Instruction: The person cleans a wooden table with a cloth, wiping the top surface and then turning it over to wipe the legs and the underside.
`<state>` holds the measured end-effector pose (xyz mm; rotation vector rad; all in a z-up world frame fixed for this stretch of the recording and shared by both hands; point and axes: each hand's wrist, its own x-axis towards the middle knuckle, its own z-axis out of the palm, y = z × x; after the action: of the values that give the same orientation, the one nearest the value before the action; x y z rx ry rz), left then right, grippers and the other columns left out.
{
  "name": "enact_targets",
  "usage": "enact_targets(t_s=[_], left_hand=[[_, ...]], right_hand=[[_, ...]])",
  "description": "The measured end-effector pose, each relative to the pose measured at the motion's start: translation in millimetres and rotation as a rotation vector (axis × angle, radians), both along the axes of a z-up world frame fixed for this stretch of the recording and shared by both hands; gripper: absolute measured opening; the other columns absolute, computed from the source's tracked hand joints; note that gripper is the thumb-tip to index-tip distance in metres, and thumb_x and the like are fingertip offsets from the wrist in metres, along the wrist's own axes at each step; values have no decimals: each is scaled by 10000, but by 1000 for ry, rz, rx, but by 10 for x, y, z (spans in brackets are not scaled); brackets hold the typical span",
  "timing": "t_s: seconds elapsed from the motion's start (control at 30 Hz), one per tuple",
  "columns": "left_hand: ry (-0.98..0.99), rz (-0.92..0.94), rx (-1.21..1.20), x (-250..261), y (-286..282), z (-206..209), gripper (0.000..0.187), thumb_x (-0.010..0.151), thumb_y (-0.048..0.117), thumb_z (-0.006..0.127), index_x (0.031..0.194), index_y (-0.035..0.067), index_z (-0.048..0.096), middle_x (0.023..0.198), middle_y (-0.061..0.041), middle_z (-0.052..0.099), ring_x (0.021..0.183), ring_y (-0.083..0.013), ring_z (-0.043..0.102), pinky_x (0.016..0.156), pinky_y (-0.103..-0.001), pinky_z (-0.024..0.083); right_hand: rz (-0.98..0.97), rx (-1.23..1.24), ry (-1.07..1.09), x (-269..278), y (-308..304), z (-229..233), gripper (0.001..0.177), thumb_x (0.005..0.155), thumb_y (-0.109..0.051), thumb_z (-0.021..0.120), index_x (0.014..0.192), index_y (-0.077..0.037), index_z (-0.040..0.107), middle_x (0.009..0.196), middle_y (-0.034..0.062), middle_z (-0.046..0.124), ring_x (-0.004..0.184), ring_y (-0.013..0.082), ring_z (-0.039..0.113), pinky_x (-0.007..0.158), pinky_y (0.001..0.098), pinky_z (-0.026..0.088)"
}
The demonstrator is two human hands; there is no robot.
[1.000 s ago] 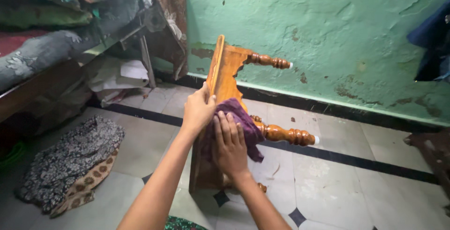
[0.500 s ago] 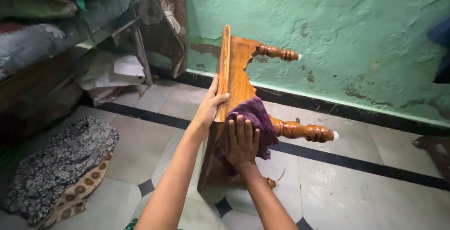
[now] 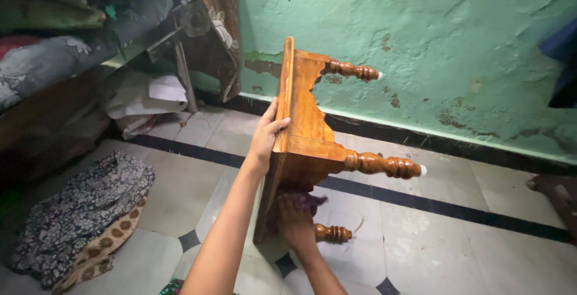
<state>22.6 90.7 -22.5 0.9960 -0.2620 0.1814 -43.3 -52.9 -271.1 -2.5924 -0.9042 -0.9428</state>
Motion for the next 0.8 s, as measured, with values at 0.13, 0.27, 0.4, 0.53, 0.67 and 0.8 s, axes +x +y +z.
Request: enact_targets(t_s=[0.13,0.27,0.4,0.53,0.67,0.8], left_hand=[[-110,-28,68,-252,37,-102,723,999,192,490,1642,16,212,1658,-118,335,1471,-192,381,1181,-316,303],[-121,12,143,-523,48,-608,757,1056,439,365,1652,46,114,1738,-63,125,1585,-167,113,1257,-318,110],[-308,132,364,-770,109,-1186,798,1074,491,353,1667,26,88,1757,-122,111,1624,-235,83,1291,-347,80],[-309,91,285,-737,88,-1527,776,1086,401,428,1659,31,59,1747,-145,111,1602,-277,149,1277,-385,136],[-309,143,395,-624,155,-1661,750,1093,392,412,1668,46,77,1773,-124,70,1637,-268,83,1300,-380,101],[-276,122,446,-593,229,-1680,754,1091,431,403,1670,73,79,1778,-110,44,1645,-277,41,1303,-397,77]], right_hand=[[53,97,28,-120,-99,421,603,893,-227,592,1465,-46,538,1334,146,670,1022,323,658,881,512,476],[-135,54,325,-100,-42,1200,679,978,-337,549,1571,-46,389,1425,176,565,969,388,592,936,530,431],[-89,203,-217,60,68,1604,721,886,-239,510,1546,14,370,1630,224,329,1464,436,373,1178,622,227],[-191,211,-385,333,214,1205,679,913,-327,497,1504,-20,364,1577,271,308,1397,530,375,1124,707,226],[-196,335,-16,567,243,552,657,936,-320,528,1503,3,446,1525,337,453,1044,467,614,857,626,447],[-158,435,-104,646,302,115,631,972,-314,532,1505,14,451,1446,366,496,1142,537,617,874,554,537]])
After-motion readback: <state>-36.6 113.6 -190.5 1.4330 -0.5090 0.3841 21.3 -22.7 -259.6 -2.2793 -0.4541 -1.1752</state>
